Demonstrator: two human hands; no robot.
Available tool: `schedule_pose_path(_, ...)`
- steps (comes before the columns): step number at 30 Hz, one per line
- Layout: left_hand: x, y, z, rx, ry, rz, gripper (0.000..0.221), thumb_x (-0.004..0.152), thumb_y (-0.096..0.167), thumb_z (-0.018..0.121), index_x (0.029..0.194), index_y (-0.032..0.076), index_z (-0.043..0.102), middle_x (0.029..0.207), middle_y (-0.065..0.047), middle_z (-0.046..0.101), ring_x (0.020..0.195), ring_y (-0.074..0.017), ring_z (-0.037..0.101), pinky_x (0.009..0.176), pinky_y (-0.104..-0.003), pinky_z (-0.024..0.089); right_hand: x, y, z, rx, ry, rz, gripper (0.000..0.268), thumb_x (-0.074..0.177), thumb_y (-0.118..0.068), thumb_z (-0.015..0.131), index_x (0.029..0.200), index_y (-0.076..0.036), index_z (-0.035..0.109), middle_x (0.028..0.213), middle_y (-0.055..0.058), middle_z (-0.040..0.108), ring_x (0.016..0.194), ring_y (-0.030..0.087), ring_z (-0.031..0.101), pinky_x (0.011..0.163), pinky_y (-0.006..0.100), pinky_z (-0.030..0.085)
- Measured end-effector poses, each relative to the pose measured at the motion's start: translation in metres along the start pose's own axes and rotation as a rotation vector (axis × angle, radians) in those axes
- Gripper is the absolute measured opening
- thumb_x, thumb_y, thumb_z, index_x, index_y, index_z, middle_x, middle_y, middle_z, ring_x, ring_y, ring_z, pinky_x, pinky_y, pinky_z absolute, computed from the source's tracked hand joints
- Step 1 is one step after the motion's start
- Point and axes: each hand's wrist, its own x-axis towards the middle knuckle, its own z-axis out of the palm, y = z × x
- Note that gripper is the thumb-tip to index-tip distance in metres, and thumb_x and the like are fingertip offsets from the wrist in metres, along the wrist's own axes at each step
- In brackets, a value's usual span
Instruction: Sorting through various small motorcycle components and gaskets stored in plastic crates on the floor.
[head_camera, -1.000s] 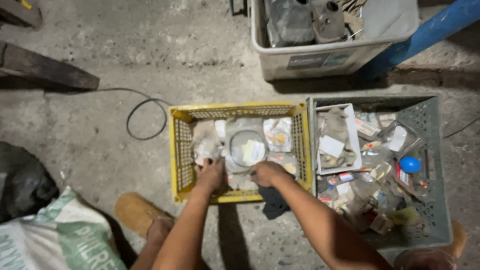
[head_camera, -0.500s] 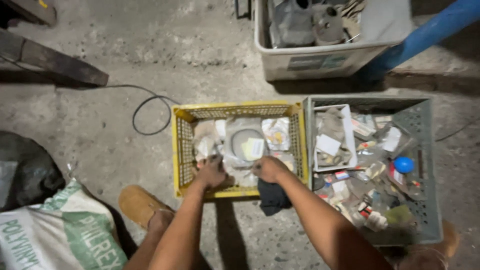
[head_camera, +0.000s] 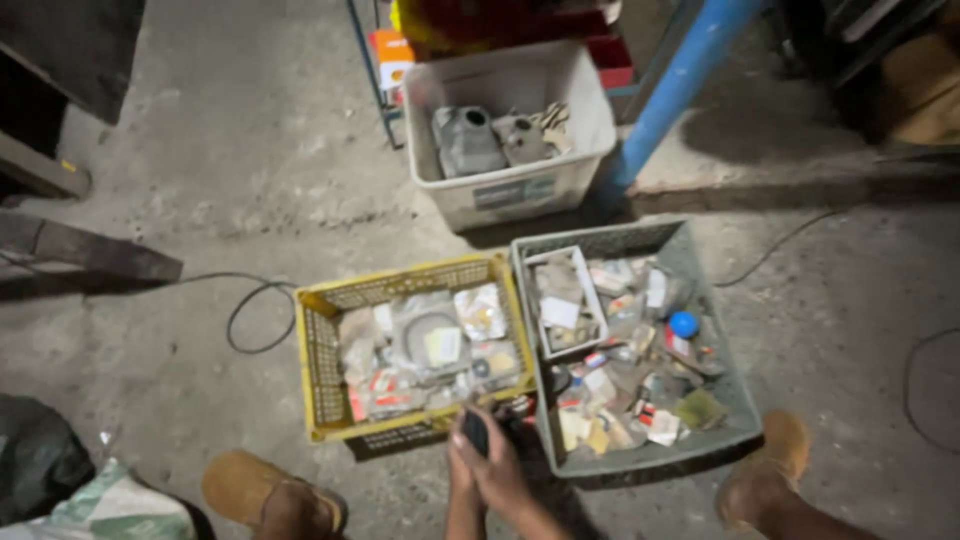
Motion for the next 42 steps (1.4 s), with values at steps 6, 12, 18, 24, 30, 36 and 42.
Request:
schedule_pose_path(6, -0.105, -0.009, 0.059, 0.161, -0.065, -0.256, 0.068, 0.095, 0.05, 0.048, 0.142, 0.003, 0.061, 0.142, -0.018, 0.063, 0.126, -0.0312, 0.057, 0.109, -0.04, 0.041, -0.01, 0.031, -0.051, -0.113, 0.407, -0.085, 0.051, 0.097, -0.043, 0.053, 0.133, -0.008, 0.062, 0.125, 0.011, 0.07, 0.111, 0.027, 0.067, 0.1, 0.037, 0.049)
schedule_pose_path(12, -0.165, 0.009, 0.122, 0.282, -0.456, -0.234, 0.069, 0.094, 0.029, 0.058, 0.159, 0.016, 0.037, 0.16, -0.014, 0.047, 0.141, -0.0273, 0.047, 0.115, -0.037, 0.035, 0.003, 0.08, -0.138, -0.003, 0.681, -0.098, 0.041, 0.1, -0.035, 0.054, 0.127, -0.004, 0.057, 0.118, 0.013, 0.067, 0.107, 0.028, 0.063, 0.101, 0.035, 0.045)
schedule_pose_path(18, -0.145, -0.025, 0.11, 1.059, -0.418, 0.289, 0.064, 0.096, 0.04, 0.057, 0.152, 0.012, 0.045, 0.147, -0.013, 0.059, 0.13, -0.0269, 0.059, 0.109, -0.035, 0.043, -0.05, 0.109, -0.141, 0.759, 0.632, 0.418, 0.067, 0.103, -0.055, 0.037, 0.129, 0.001, 0.064, 0.116, 0.019, 0.066, 0.097, 0.029, 0.06, 0.091, 0.041, 0.049)
schedule_pose_path(24, -0.138, -0.014, 0.07, 1.253, 0.028, 0.372, 0.048, 0.1, 0.045, 0.042, 0.124, 0.011, 0.067, 0.097, -0.022, 0.077, 0.08, -0.0415, 0.073, 0.073, -0.049, 0.055, -0.059, 0.122, -0.119, 0.094, 0.372, 0.131, 0.042, 0.084, -0.004, 0.065, 0.125, 0.002, 0.068, 0.111, 0.01, 0.078, 0.096, 0.018, 0.071, 0.09, 0.028, 0.055)
schedule_pose_path(30, -0.031, -0.027, -0.019, 1.495, 0.172, 0.674, 0.04, 0.103, 0.034, 0.041, 0.113, 0.007, 0.069, 0.096, -0.023, 0.072, 0.082, -0.0459, 0.066, 0.073, -0.052, 0.051, -0.053, 0.049, -0.172, -0.163, 0.186, 0.109, 0.031, 0.083, -0.006, 0.069, 0.114, -0.009, 0.072, 0.084, 0.008, 0.077, 0.069, 0.016, 0.071, 0.063, 0.027, 0.056)
schedule_pose_path(36, -0.147, 0.025, 0.112, 0.306, -0.241, 0.197, 0.051, 0.1, 0.025, 0.049, 0.145, 0.002, 0.058, 0.135, -0.014, 0.066, 0.116, -0.0248, 0.059, 0.1, -0.034, 0.045, -0.064, 0.028, -0.18, -0.293, -0.538, 0.261, 0.055, 0.094, -0.058, 0.059, 0.119, -0.01, 0.07, 0.096, -0.001, 0.067, 0.081, 0.014, 0.056, 0.072, 0.03, 0.05)
schedule_pose_path(42, -0.147, 0.056, 0.112, 0.374, -0.25, 0.131, 0.057, 0.086, -0.009, 0.054, 0.142, -0.001, 0.055, 0.129, -0.02, 0.067, 0.104, -0.0281, 0.066, 0.083, -0.034, 0.055, -0.052, 0.006, -0.243, -0.387, 0.111, -0.083, 0.076, 0.084, -0.029, 0.074, 0.15, -0.004, 0.047, 0.133, 0.013, 0.069, 0.115, 0.024, 0.067, 0.101, 0.034, 0.05)
